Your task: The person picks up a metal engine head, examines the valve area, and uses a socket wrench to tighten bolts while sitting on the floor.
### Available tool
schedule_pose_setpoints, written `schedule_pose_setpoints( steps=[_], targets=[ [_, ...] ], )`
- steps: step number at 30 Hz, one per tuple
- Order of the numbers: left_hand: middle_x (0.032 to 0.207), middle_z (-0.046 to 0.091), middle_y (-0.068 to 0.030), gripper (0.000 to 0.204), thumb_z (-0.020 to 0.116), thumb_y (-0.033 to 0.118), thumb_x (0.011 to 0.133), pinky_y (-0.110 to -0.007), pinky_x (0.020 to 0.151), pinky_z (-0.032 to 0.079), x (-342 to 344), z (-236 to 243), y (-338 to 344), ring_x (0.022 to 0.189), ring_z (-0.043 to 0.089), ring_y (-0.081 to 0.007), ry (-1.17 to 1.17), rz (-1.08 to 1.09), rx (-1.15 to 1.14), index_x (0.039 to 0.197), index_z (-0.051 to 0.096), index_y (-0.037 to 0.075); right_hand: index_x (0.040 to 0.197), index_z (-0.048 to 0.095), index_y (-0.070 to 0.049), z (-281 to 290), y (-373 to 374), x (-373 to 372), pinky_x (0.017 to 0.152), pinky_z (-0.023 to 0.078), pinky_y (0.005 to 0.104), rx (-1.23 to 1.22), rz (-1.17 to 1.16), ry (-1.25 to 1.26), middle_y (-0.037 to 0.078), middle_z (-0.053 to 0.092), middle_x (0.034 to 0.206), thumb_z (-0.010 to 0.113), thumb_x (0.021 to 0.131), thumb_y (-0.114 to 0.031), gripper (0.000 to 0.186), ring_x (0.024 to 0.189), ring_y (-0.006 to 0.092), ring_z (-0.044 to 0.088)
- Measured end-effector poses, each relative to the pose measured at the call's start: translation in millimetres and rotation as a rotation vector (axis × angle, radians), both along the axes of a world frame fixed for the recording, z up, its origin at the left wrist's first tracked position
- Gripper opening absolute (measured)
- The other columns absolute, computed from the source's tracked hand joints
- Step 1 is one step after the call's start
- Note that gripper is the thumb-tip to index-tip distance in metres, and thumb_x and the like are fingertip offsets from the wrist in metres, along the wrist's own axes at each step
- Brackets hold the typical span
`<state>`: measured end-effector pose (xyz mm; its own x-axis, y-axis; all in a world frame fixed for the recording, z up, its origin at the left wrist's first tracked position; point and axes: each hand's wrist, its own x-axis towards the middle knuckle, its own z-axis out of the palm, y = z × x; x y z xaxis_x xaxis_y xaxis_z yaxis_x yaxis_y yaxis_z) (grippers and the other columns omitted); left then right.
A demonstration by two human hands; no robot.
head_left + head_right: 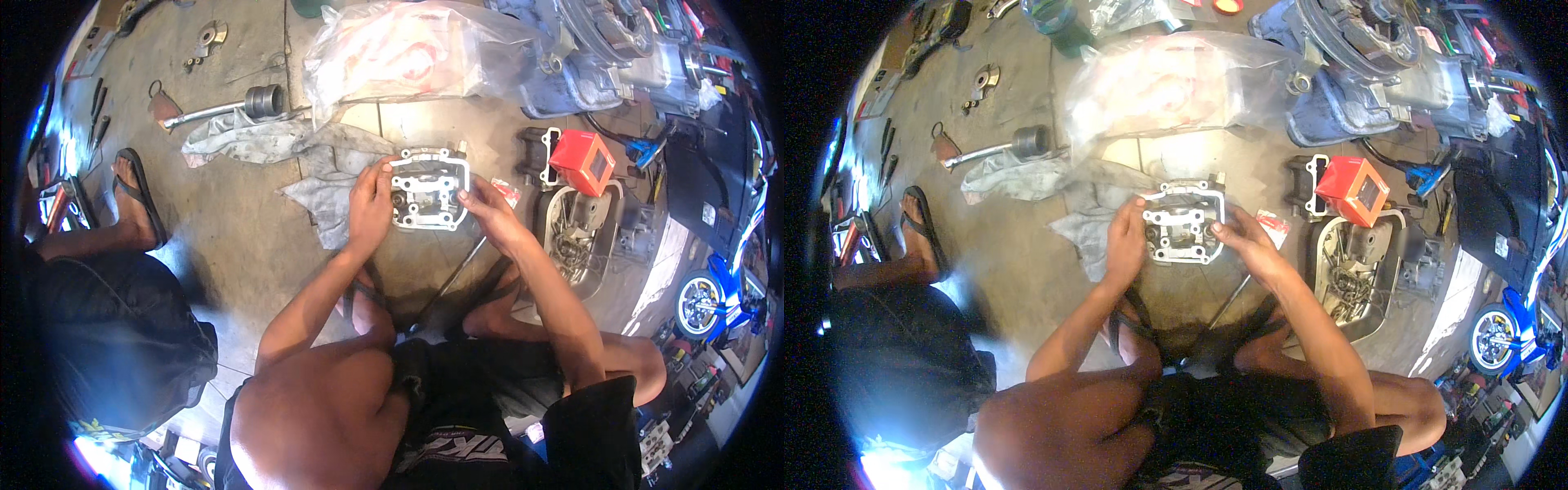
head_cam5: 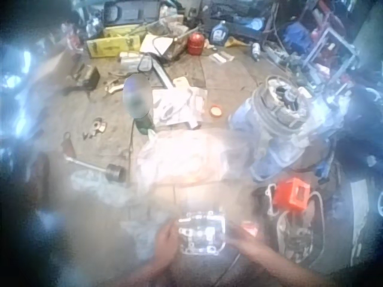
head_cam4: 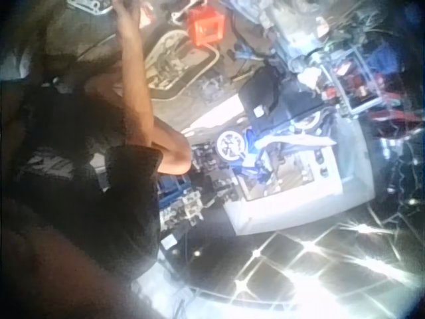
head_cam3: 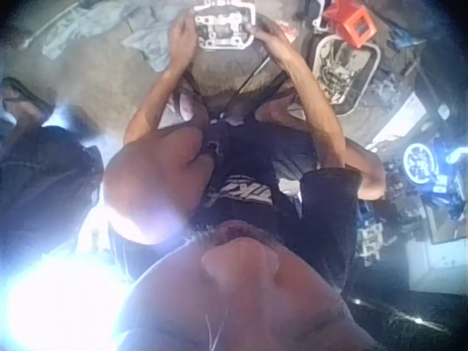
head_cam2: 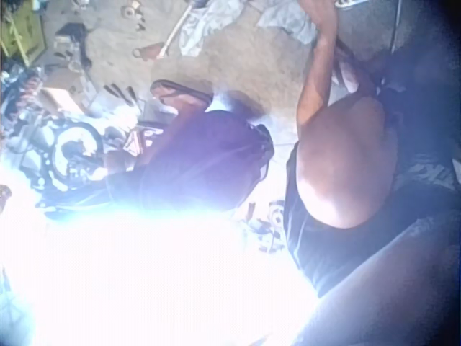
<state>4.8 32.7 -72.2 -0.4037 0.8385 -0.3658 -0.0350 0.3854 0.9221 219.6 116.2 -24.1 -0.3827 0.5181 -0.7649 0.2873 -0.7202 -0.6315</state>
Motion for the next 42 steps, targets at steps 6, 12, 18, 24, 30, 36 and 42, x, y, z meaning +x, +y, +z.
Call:
schedule_pose_setpoints(
  steps=[6,12,18,24,30,36,42],
  targets=[
    [0.121,0.068,-0.0153,0.039,0.042,0.026,0.110,-0.035,0.103,0.044,-2,0,1,0.114,0.062,-0.0240,0.045,-0.069,-0.011,0.124,0.066,-0.001,0.153,0.037,0.001,-4,0,3,0.117,0.030,0.0391,0.028,0.010,0.010,0.016,0.049,0.149,0.068,0.098,-0.032,0.071,0.140,0.0252,0.042],
    [0.116,0.068,-0.0171,0.035,0.043,0.024,0.109,-0.036,0.101,0.045,-1,13,10,0.111,0.063,-0.0288,0.120,-0.133,-0.042,0.123,0.067,0.003,0.154,0.035,0.001,-34,-16,23,0.117,0.031,0.0394,0.042,-0.045,0.015,0.019,0.049,0.150,0.067,0.098,-0.034,0.073,0.140,0.0269,0.043],
    [0.092,0.063,-0.0172,0.026,0.052,0.021,0.106,-0.042,0.081,0.049,-2,7,8,0.086,0.063,-0.0335,0.195,-0.070,0.048,0.119,0.068,0.006,0.154,0.035,0.001,-6,-1,5,0.117,0.031,0.0399,0.054,0.077,0.027,0.017,0.050,0.149,0.068,0.098,-0.032,0.073,0.140,0.0274,0.043],
    [0.097,0.065,-0.0192,0.024,0.050,0.019,0.106,-0.044,0.083,0.049,1,1,9,0.091,0.063,-0.0364,0.224,-0.078,0.132,0.118,0.067,0.006,0.153,0.037,0.001,-6,0,9,0.117,0.031,0.0402,0.040,0.081,-0.006,0.018,0.051,0.148,0.068,0.098,-0.031,0.071,0.139,0.0277,0.044],
    [0.100,0.065,-0.0217,0.026,0.046,0.017,0.107,-0.046,0.089,0.047,5,-7,9,0.095,0.062,-0.0395,0.241,-0.051,0.185,0.118,0.065,0.004,0.153,0.037,0.001,-8,2,9,0.118,0.030,0.0405,0.065,0.087,0.004,0.019,0.049,0.150,0.067,0.098,-0.033,0.072,0.140,0.0285,0.044],
    [0.110,0.061,-0.0211,0.026,0.048,0.017,0.105,-0.046,0.098,0.042,8,-3,8,0.106,0.057,-0.0391,0.339,-0.049,0.075,0.119,0.065,0.003,0.150,0.041,0.000,-3,5,12,0.117,0.032,0.0393,0.053,0.100,-0.039,0.016,0.052,0.147,0.065,0.100,-0.034,0.066,0.138,0.0254,0.044],
    [0.124,0.058,-0.0144,0.030,0.066,0.018,0.092,-0.050,0.107,0.035,-4,39,9,0.119,0.053,-0.0343,0.549,-0.233,0.458,0.120,0.066,0.008,0.135,0.056,-0.001,18,32,34,0.099,0.050,0.0392,0.336,0.509,-0.423,0.017,0.069,0.119,0.071,0.093,-0.046,0.064,0.114,0.0299,0.064]
  ],
)
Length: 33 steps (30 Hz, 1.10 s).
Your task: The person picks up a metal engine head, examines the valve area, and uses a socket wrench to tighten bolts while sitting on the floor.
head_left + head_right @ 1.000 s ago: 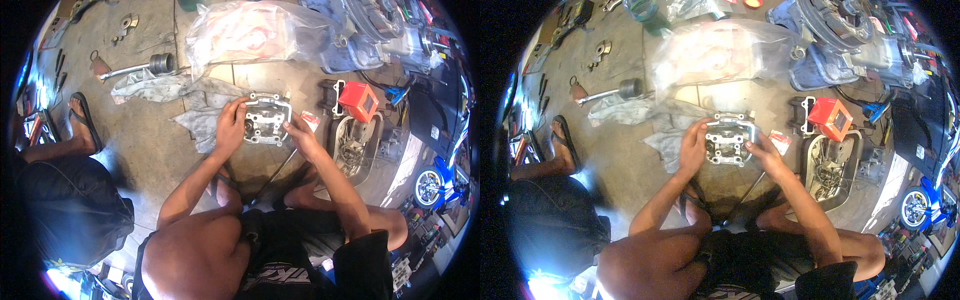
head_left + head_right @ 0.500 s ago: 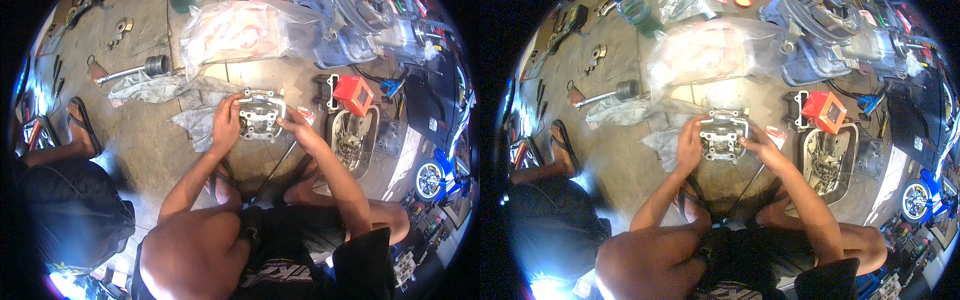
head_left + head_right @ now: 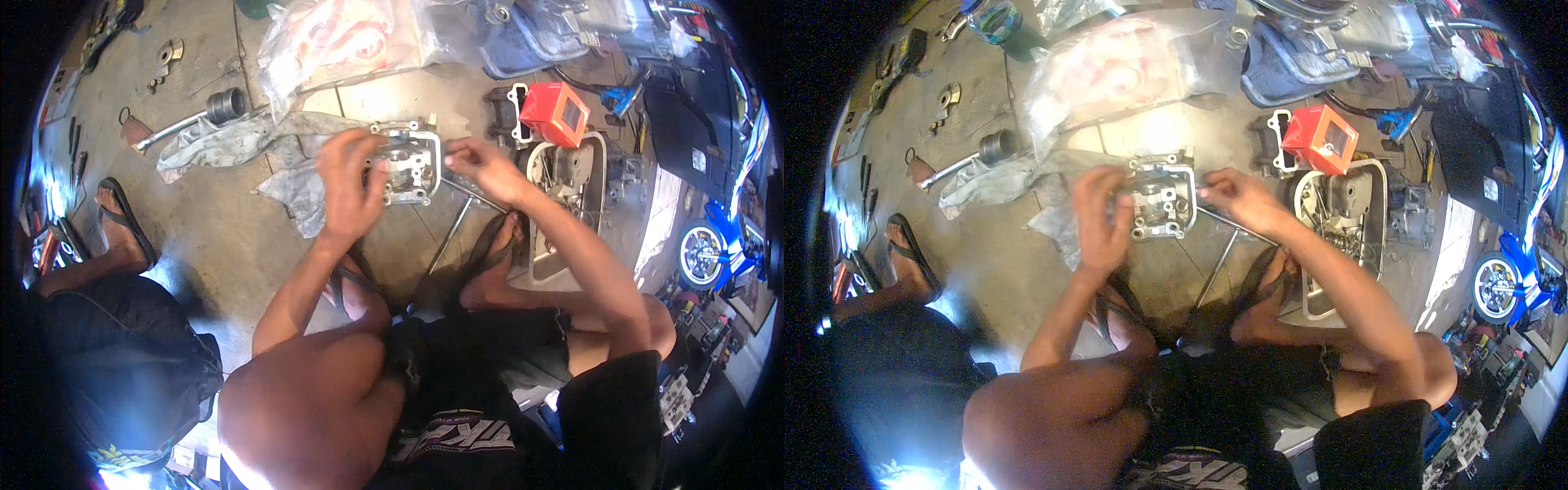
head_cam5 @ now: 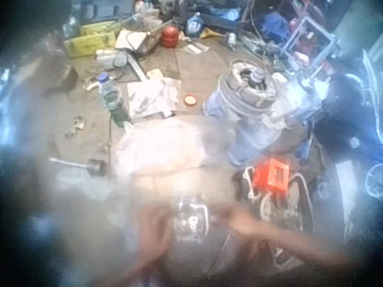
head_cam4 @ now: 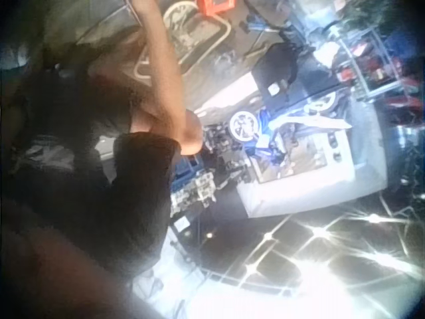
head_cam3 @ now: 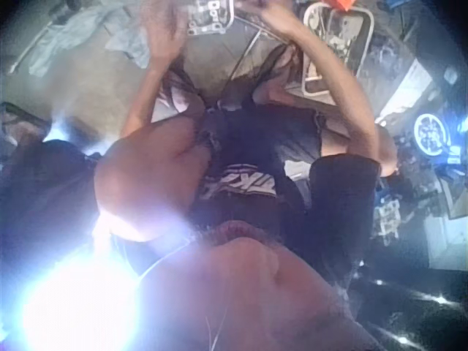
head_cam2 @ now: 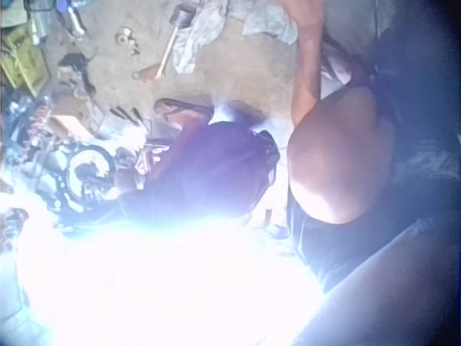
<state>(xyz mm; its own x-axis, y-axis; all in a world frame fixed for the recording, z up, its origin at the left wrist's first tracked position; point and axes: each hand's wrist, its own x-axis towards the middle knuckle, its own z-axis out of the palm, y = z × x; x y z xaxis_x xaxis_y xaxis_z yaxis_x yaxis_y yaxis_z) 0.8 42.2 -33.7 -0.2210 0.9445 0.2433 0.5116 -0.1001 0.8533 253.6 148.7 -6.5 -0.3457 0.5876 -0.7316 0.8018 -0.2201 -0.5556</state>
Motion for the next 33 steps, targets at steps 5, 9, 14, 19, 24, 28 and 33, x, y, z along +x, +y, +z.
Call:
schedule_pose_setpoints(
  steps=[5,9,14,19,24,28,33],
  targets=[
    [0.126,0.062,-0.0055,0.036,0.074,0.029,0.085,-0.051,0.115,0.029,16,13,14,0.126,0.054,-0.0263,0.236,-0.381,-0.008,0.117,0.068,0.012,0.118,0.059,-0.001,24,-18,22,0.096,0.051,0.0488,0.284,0.565,-0.322,0.022,0.067,0.113,0.066,0.094,-0.034,0.041,0.110,0.0415,0.063],
    [0.127,0.062,-0.0019,0.041,0.080,0.038,0.081,-0.052,0.115,0.029,20,12,14,0.127,0.054,-0.0227,0.321,-0.404,-0.016,0.115,0.069,0.017,0.117,0.054,0.000,-27,-62,53,0.092,0.051,0.0529,0.608,0.569,-0.263,0.023,0.062,0.113,0.063,0.094,-0.025,0.035,0.109,0.0434,0.061],
    [0.126,0.062,-0.0020,0.049,0.081,0.046,0.078,-0.053,0.115,0.028,17,11,12,0.127,0.053,-0.0226,0.341,-0.417,-0.003,0.115,0.068,0.017,0.110,0.052,-0.001,-31,-69,46,0.084,0.050,0.0539,0.582,0.512,-0.218,0.024,0.060,0.102,0.063,0.092,-0.019,0.027,0.097,0.0453,0.062],
    [0.125,0.061,-0.0045,0.039,0.076,0.035,0.086,-0.048,0.109,0.039,23,13,-1,0.121,0.058,-0.0253,0.324,-0.484,0.167,0.116,0.067,0.014,0.120,0.046,-0.001,19,-60,60,0.083,0.051,0.0556,0.231,0.438,-0.099,0.029,0.060,0.104,0.060,0.096,-0.016,0.031,0.094,0.0508,0.062],
    [0.117,0.057,-0.0107,0.036,0.067,0.016,0.085,-0.040,0.099,0.049,67,27,-24,0.115,0.060,-0.0311,0.179,-0.806,0.017,0.120,0.062,0.007,0.121,0.043,-0.001,105,-71,78,0.076,0.050,0.0563,0.006,0.472,-0.063,0.031,0.062,0.103,0.057,0.101,-0.016,0.029,0.092,0.0522,0.062],
    [0.138,0.045,-0.0173,0.043,0.061,0.012,0.090,-0.049,0.106,0.045,99,-20,-55,0.124,0.054,-0.0352,-0.122,-0.832,0.019,0.132,0.055,0.007,0.124,0.044,-0.001,145,-82,70,0.070,0.051,0.0553,0.047,0.406,-0.076,0.032,0.063,0.096,0.054,0.102,-0.015,0.027,0.085,0.0535,0.063],
    [0.135,0.050,-0.0155,0.049,0.064,0.011,0.086,-0.048,0.109,0.043,135,-51,-47,0.125,0.052,-0.0375,-0.063,-0.861,-0.032,0.135,0.057,0.013,0.122,0.045,-0.001,168,-102,58,0.070,0.050,0.0558,0.062,0.364,-0.053,0.031,0.064,0.091,0.058,0.101,-0.014,0.028,0.085,0.0522,0.064]
  ],
)
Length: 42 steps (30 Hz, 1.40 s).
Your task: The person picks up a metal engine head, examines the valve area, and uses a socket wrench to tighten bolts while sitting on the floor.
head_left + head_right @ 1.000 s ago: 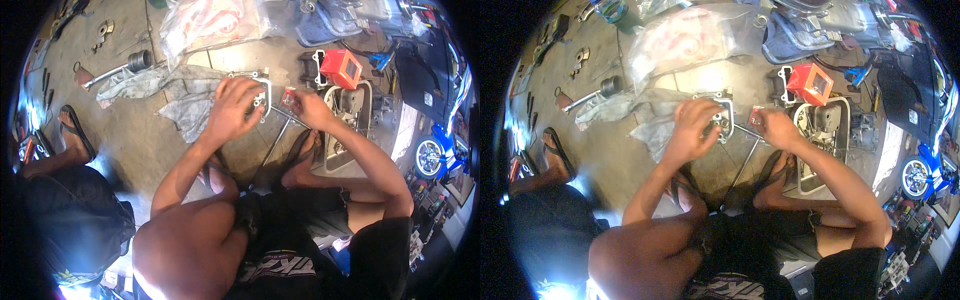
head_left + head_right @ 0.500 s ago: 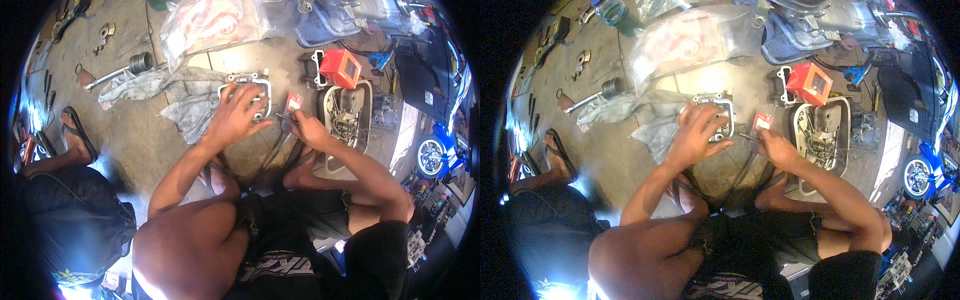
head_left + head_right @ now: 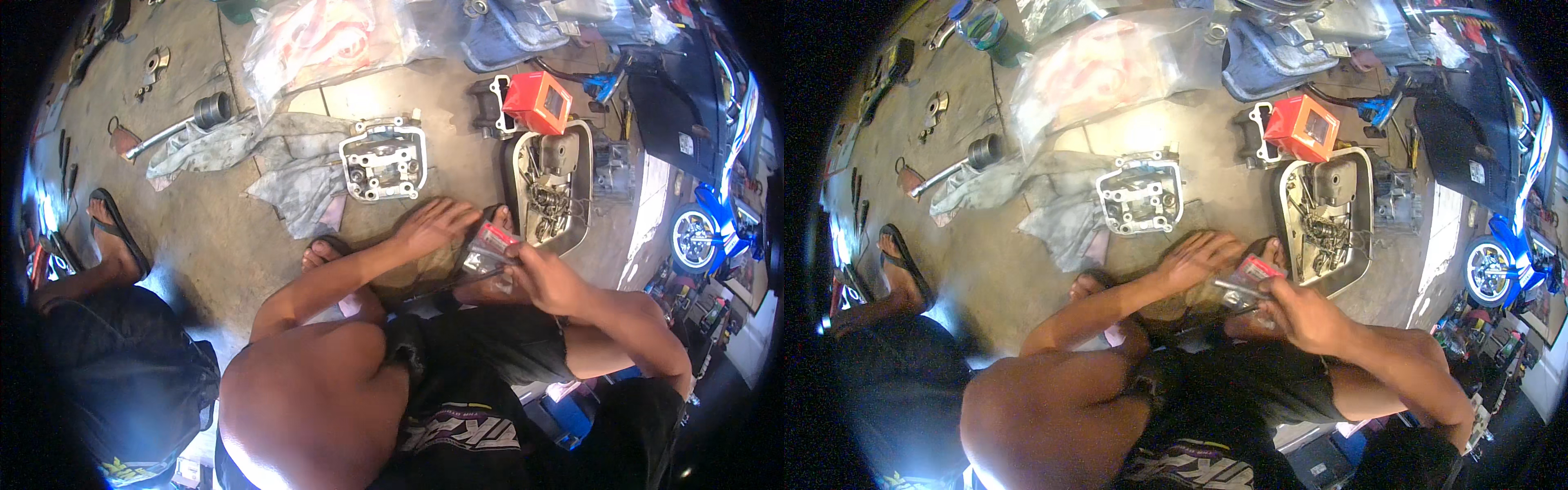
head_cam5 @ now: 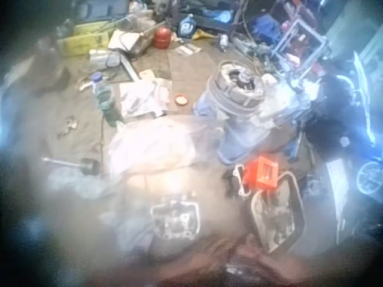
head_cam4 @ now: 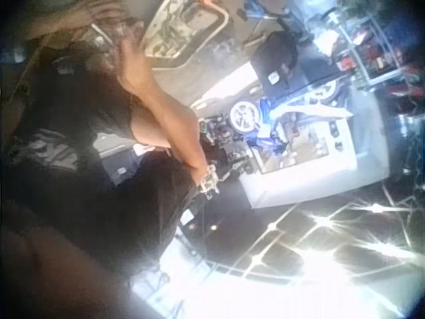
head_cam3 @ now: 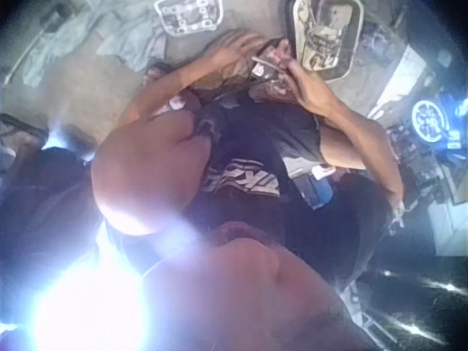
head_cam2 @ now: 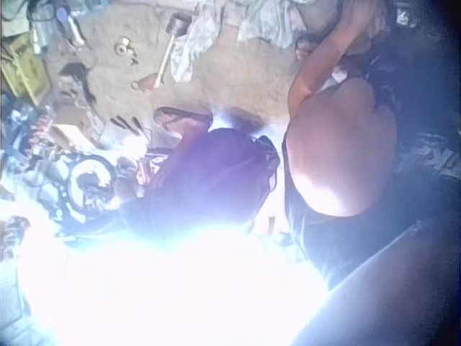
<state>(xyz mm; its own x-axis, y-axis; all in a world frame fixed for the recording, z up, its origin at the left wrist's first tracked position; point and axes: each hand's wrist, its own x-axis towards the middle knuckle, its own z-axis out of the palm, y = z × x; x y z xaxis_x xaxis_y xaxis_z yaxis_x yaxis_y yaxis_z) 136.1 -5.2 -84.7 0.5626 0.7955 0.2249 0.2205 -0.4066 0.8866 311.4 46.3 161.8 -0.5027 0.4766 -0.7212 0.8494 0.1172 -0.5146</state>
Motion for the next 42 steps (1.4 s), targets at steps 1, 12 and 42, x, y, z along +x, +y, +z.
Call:
schedule_pose_setpoints(
  steps=[1,12,42],
  targets=[
    [0.133,0.052,-0.0158,0.050,0.065,0.010,0.085,-0.049,0.110,0.042,5,0,2,0.127,0.051,-0.0380,-0.035,-0.055,-0.072,0.135,0.058,0.014,0.119,0.046,-0.001,4,-5,-3,0.070,0.050,0.0555,0.011,-0.007,0.014,0.030,0.064,0.090,0.059,0.100,-0.014,0.026,0.085,0.0516,0.064],
    [0.120,0.062,-0.0199,0.030,0.065,0.015,0.093,-0.045,0.079,0.054,-86,133,41,0.101,0.065,-0.0383,-0.182,0.428,-0.693,0.120,0.061,0.004,0.115,0.054,-0.002,89,12,-2,0.073,0.056,0.0488,0.441,0.125,0.016,0.024,0.069,0.101,0.062,0.097,-0.010,0.021,0.085,0.0443,0.069],
    [0.081,0.074,-0.0053,0.025,0.084,0.027,0.074,-0.044,0.086,0.036,-97,64,127,0.084,0.068,-0.0261,0.326,0.338,-0.368,0.092,0.074,0.013,0.124,0.050,0.006,99,36,-18,0.084,0.051,0.0288,0.992,-0.271,0.223,0.017,0.071,0.104,0.052,0.106,-0.009,0.023,0.093,0.0184,0.068]
  ],
)
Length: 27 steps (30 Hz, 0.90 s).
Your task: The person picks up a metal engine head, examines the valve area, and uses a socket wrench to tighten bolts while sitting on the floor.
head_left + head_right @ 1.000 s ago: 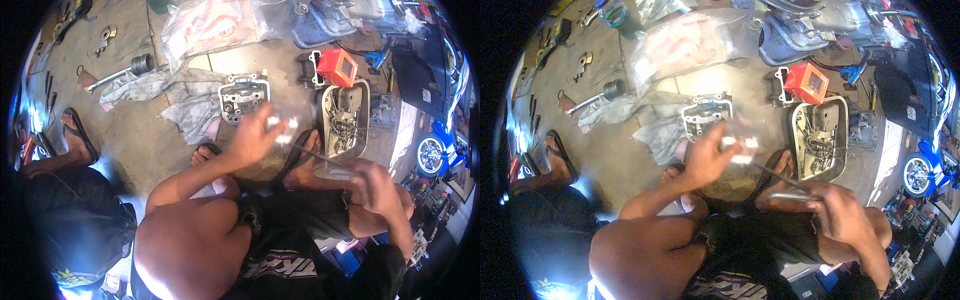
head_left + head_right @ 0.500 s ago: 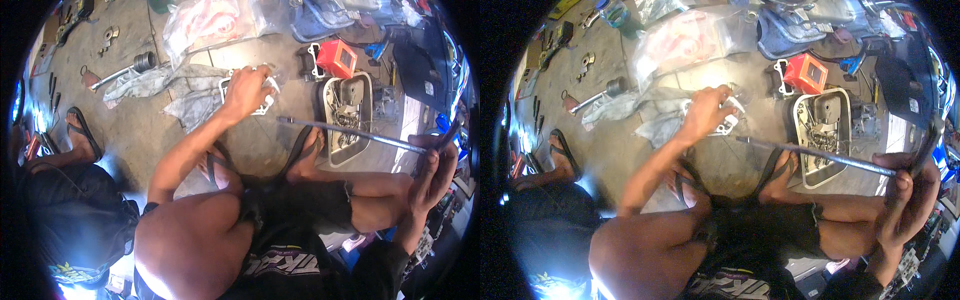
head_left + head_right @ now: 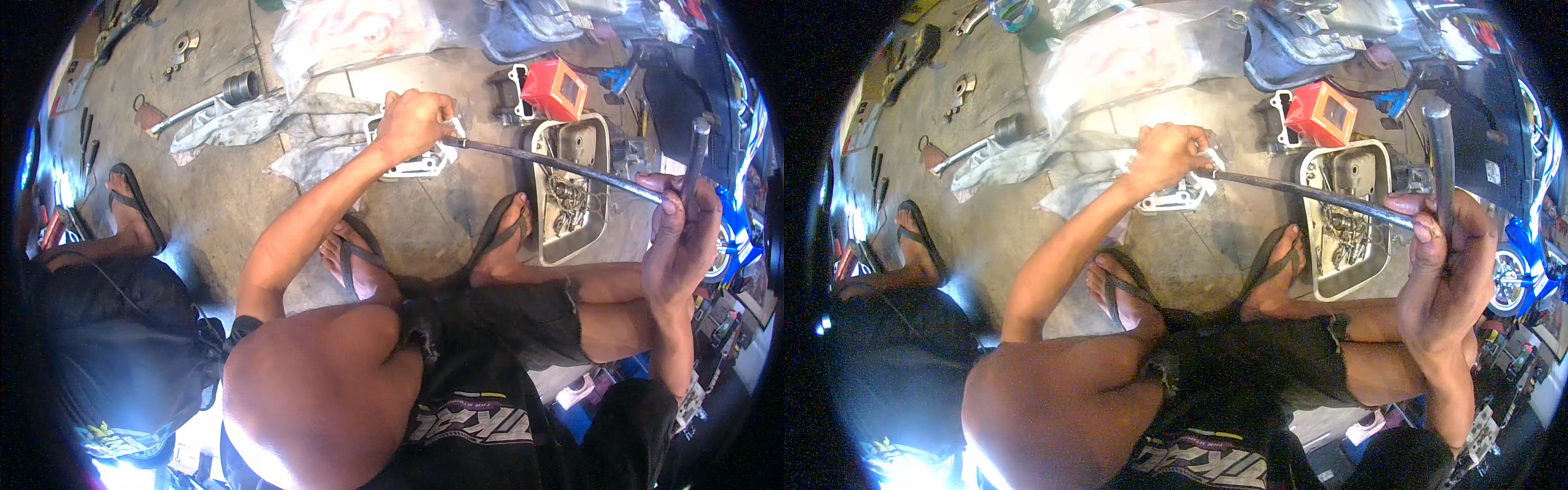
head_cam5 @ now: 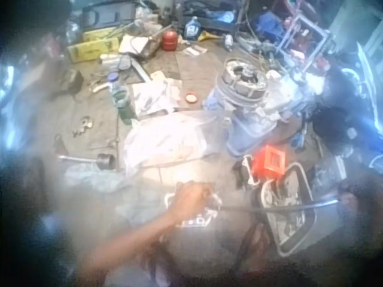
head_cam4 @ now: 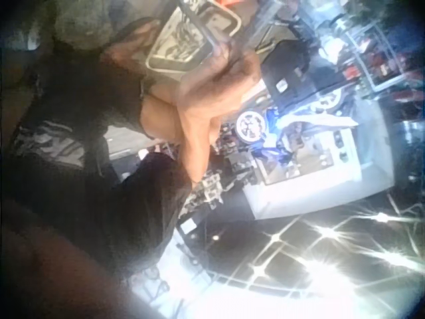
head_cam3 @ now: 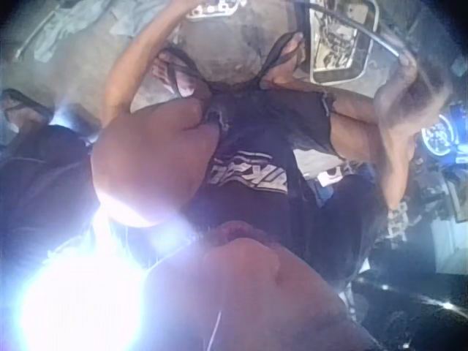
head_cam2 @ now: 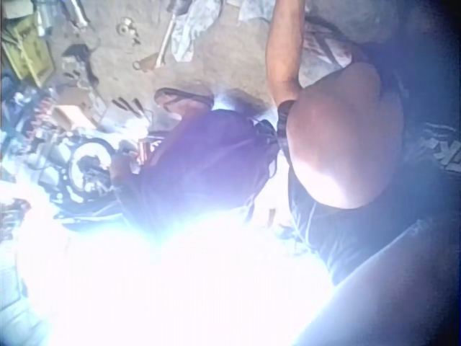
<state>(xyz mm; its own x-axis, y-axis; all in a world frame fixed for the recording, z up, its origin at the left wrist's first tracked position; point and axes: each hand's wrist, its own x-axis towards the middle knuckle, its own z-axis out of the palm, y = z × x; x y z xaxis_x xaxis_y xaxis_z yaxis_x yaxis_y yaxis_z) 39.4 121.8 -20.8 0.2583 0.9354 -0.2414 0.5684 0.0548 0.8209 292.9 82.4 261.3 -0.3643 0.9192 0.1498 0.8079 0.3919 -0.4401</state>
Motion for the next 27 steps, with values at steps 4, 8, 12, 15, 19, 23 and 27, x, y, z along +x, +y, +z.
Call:
schedule_pose_setpoints(
  steps=[4,8,12,15,19,23,27],
  targets=[
    [0.082,0.074,-0.0049,0.026,0.084,0.028,0.074,-0.043,0.089,0.035,-2,3,1,0.084,0.069,-0.0253,-0.014,-0.007,-0.072,0.092,0.076,0.012,0.124,0.048,0.007,-4,-1,-4,0.089,0.052,0.0314,-0.031,0.001,-0.012,0.019,0.071,0.104,0.050,0.106,-0.007,0.022,0.097,0.0212,0.069],
    [0.079,0.074,-0.0056,0.026,0.084,0.029,0.075,-0.042,0.091,0.034,-3,6,0,0.083,0.069,-0.0250,-0.028,0.003,-0.072,0.093,0.076,0.011,0.124,0.047,0.007,-11,1,-9,0.089,0.052,0.0317,-0.060,0.004,-0.002,0.018,0.071,0.104,0.049,0.106,-0.006,0.022,0.098,0.0212,0.069],
    [0.073,0.073,-0.0074,0.021,0.082,0.028,0.077,-0.043,0.092,0.034,-5,4,-1,0.082,0.069,-0.0255,-0.055,0.014,-0.063,0.089,0.078,0.010,0.123,0.047,0.007,-12,1,-9,0.086,0.052,0.0292,-0.046,0.009,0.004,0.017,0.072,0.103,0.049,0.106,-0.006,0.021,0.095,0.0186,0.068],
    [0.071,0.072,-0.0095,0.019,0.079,0.028,0.080,-0.044,0.094,0.034,-6,1,0,0.082,0.069,-0.0272,-0.083,-0.003,-0.079,0.086,0.078,0.010,0.123,0.048,0.006,-9,3,-10,0.076,0.051,0.0247,-0.046,-0.036,-0.028,0.016,0.073,0.102,0.050,0.106,-0.005,0.021,0.081,0.0120,0.063],
    [0.084,0.074,-0.0084,0.026,0.078,0.037,0.079,-0.044,0.084,0.047,-5,-3,0,0.091,0.070,-0.0273,0.069,-0.062,0.020,0.090,0.079,0.013,0.123,0.048,0.005,-10,0,-12,0.063,0.044,0.0203,-0.102,-0.102,0.035,0.016,0.073,0.101,0.050,0.106,-0.006,0.021,0.067,0.0053,0.049],
    [0.095,0.073,-0.0107,0.026,0.077,0.035,0.079,-0.049,0.091,0.043,-8,-2,-1,0.102,0.067,-0.0306,0.083,-0.086,0.031,0.088,0.077,0.011,0.125,0.048,0.004,-11,-6,-11,0.061,0.043,0.0200,-0.023,-0.010,-0.010,0.015,0.073,0.101,0.048,0.106,-0.004,0.021,0.066,0.0072,0.051],
    [0.097,0.071,-0.0112,0.026,0.076,0.035,0.079,-0.051,0.093,0.041,-7,-3,-1,0.104,0.065,-0.0317,0.081,-0.104,0.004,0.085,0.075,0.009,0.124,0.046,0.003,-11,-15,-6,0.065,0.048,0.0229,0.003,0.099,-0.087,0.019,0.071,0.104,0.051,0.104,-0.002,0.021,0.072,0.0126,0.061]
  ],
)
